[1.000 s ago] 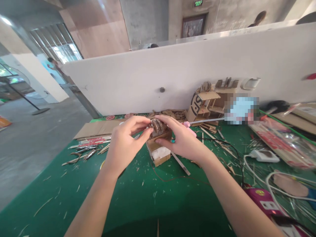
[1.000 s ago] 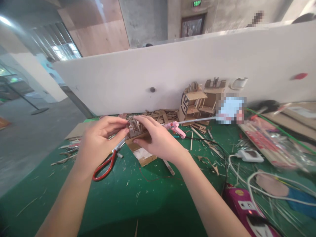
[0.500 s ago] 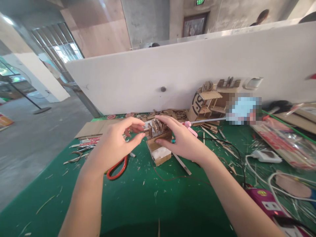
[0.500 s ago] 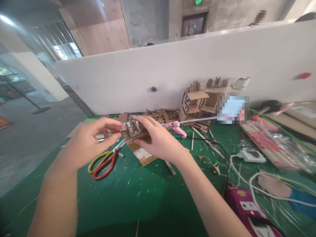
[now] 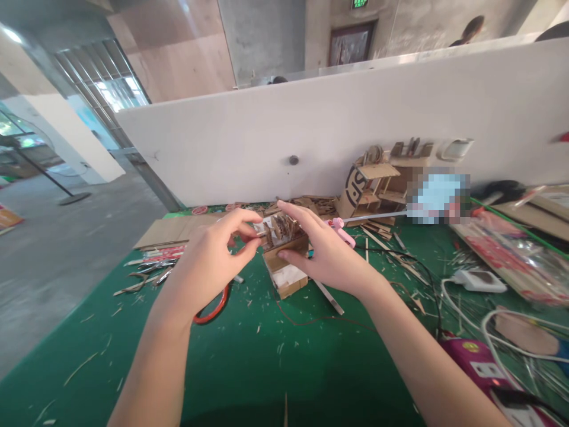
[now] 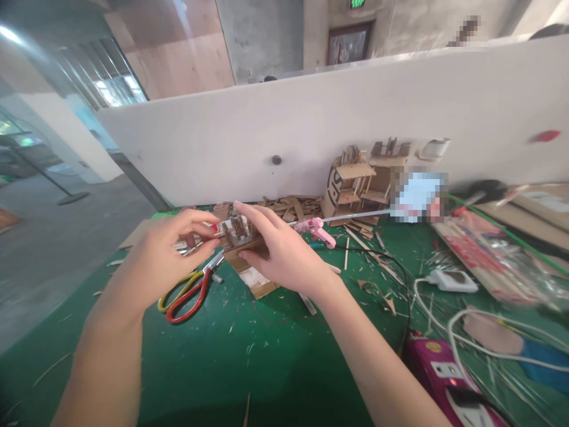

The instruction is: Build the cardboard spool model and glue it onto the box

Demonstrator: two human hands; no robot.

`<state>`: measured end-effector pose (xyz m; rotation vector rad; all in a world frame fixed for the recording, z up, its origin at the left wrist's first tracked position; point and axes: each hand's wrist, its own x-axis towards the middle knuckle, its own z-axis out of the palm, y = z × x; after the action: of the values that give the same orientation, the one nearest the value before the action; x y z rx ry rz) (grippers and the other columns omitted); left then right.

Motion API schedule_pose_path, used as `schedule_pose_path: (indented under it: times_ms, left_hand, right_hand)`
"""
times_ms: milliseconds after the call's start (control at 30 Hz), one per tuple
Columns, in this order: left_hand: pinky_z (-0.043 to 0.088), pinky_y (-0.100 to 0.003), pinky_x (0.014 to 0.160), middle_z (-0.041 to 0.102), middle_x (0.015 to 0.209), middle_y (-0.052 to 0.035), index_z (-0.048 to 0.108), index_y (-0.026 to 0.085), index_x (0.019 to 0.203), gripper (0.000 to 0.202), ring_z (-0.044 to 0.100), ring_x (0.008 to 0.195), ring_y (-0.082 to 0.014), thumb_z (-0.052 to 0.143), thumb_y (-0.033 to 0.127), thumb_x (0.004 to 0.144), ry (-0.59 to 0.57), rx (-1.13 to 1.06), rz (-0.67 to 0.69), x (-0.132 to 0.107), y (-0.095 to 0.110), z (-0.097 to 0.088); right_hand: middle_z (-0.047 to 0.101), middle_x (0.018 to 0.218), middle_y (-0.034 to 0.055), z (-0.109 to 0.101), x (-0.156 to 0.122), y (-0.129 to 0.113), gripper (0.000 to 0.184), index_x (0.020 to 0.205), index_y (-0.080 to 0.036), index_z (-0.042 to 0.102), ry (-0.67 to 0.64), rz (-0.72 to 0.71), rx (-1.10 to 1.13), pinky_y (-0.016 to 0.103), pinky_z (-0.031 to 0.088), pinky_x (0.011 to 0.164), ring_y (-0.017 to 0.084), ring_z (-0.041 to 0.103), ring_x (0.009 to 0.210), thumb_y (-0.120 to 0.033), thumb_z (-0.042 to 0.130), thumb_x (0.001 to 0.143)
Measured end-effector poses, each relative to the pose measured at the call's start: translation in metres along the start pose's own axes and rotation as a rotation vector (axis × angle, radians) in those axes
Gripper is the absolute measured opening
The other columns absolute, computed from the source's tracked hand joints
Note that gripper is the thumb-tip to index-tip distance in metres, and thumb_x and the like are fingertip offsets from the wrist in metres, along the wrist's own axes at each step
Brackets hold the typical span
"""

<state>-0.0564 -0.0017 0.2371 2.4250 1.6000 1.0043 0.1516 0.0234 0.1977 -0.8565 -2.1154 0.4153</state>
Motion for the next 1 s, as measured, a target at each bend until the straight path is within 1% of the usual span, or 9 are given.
schedule_pose_path:
  times_ms: [67, 200, 400, 533, 567, 633, 733, 800, 1000]
  left_hand:
    - [0.053, -0.028, 0.07, 0.073, 0.089, 0.0012, 0.062, 0.031, 0.111, 0.029, 0.068, 0.08, -0.018, 0.062, 0.024, 0.084, 0.008, 0.023, 0.031, 0.0, 0.0, 0.0]
    - [0.052, -0.029, 0.075, 0.072, 0.095, 0.0008, 0.065, 0.03, 0.106, 0.024, 0.067, 0.084, -0.0172, 0.058, 0.02, 0.085, 0.003, 0.034, 0.109, -0.001, 0.0, 0.0]
    - [0.051, -0.031, 0.081, 0.069, 0.101, -0.0011, 0.065, 0.027, 0.101, 0.019, 0.064, 0.091, -0.0183, 0.055, 0.02, 0.087, -0.005, 0.046, 0.142, 0.0, -0.001, 0.001]
    - [0.05, -0.034, 0.087, 0.064, 0.118, -0.0041, 0.064, 0.025, 0.102, 0.017, 0.062, 0.101, -0.0206, 0.056, 0.026, 0.087, -0.011, 0.042, 0.157, 0.0, 0.001, 0.001]
    - [0.05, -0.034, 0.087, 0.065, 0.117, -0.0035, 0.063, 0.026, 0.102, 0.016, 0.062, 0.102, -0.0209, 0.057, 0.027, 0.087, -0.019, 0.04, 0.146, 0.0, 0.002, 0.001]
    - [0.05, -0.033, 0.083, 0.069, 0.106, -0.001, 0.063, 0.027, 0.101, 0.014, 0.063, 0.096, -0.0203, 0.058, 0.028, 0.087, -0.02, 0.038, 0.109, -0.001, 0.006, 0.003]
    - [0.05, -0.03, 0.075, 0.071, 0.093, 0.0021, 0.063, 0.028, 0.095, 0.008, 0.065, 0.085, -0.0178, 0.059, 0.029, 0.087, 0.037, 0.019, 0.053, -0.002, 0.01, 0.007]
    - [0.051, -0.028, 0.073, 0.071, 0.09, 0.0027, 0.064, 0.027, 0.091, 0.006, 0.065, 0.081, -0.0165, 0.059, 0.029, 0.088, 0.066, -0.005, 0.036, -0.002, 0.012, 0.009]
    - [0.053, -0.026, 0.072, 0.072, 0.088, 0.0021, 0.066, 0.026, 0.089, 0.006, 0.066, 0.078, -0.016, 0.06, 0.028, 0.087, 0.072, -0.069, 0.018, -0.001, 0.011, 0.011]
  right_hand:
    - [0.043, 0.146, 0.0043, -0.001, 0.0, 0.0, 0.063, 0.144, -0.033, 0.034, -0.01, -0.02, -0.004, 0.042, 0.048, 0.101, 0.024, 0.048, 0.128, -0.019, 0.056, 0.087]
    - [0.042, 0.146, 0.0029, -0.002, 0.0, 0.002, 0.059, 0.141, -0.034, 0.039, -0.028, -0.035, 0.01, 0.044, 0.042, 0.11, 0.024, 0.042, 0.134, -0.019, 0.056, 0.087]
    - [0.045, 0.144, 0.0031, -0.002, 0.001, 0.002, 0.059, 0.14, -0.035, 0.039, -0.029, -0.028, 0.034, 0.047, 0.041, 0.11, 0.025, 0.044, 0.132, -0.019, 0.057, 0.087]
    - [0.046, 0.143, 0.0032, -0.002, 0.001, 0.002, 0.059, 0.141, -0.035, 0.039, -0.026, -0.024, 0.04, 0.047, 0.041, 0.11, 0.025, 0.045, 0.131, -0.019, 0.057, 0.087]
    - [0.046, 0.143, 0.0031, -0.002, 0.001, 0.002, 0.059, 0.14, -0.035, 0.04, -0.027, -0.024, 0.042, 0.046, 0.041, 0.11, 0.025, 0.045, 0.131, -0.019, 0.057, 0.087]
    - [0.046, 0.143, 0.0033, -0.002, 0.0, 0.003, 0.059, 0.14, -0.035, 0.04, -0.024, -0.032, 0.041, 0.044, 0.042, 0.109, 0.024, 0.045, 0.131, -0.018, 0.057, 0.086]
    - [0.046, 0.142, 0.0037, -0.001, 0.0, 0.003, 0.06, 0.141, -0.034, 0.039, -0.012, -0.046, 0.029, 0.043, 0.043, 0.108, 0.023, 0.046, 0.13, -0.017, 0.057, 0.086]
    - [0.047, 0.141, 0.0039, 0.0, 0.0, 0.003, 0.06, 0.14, -0.034, 0.04, -0.001, -0.05, 0.017, 0.043, 0.043, 0.107, 0.024, 0.047, 0.129, -0.017, 0.057, 0.086]
    - [0.051, 0.138, 0.004, 0.001, 0.001, 0.002, 0.06, 0.139, -0.034, 0.042, 0.016, -0.052, -0.002, 0.044, 0.044, 0.105, 0.024, 0.049, 0.127, -0.017, 0.058, 0.084]
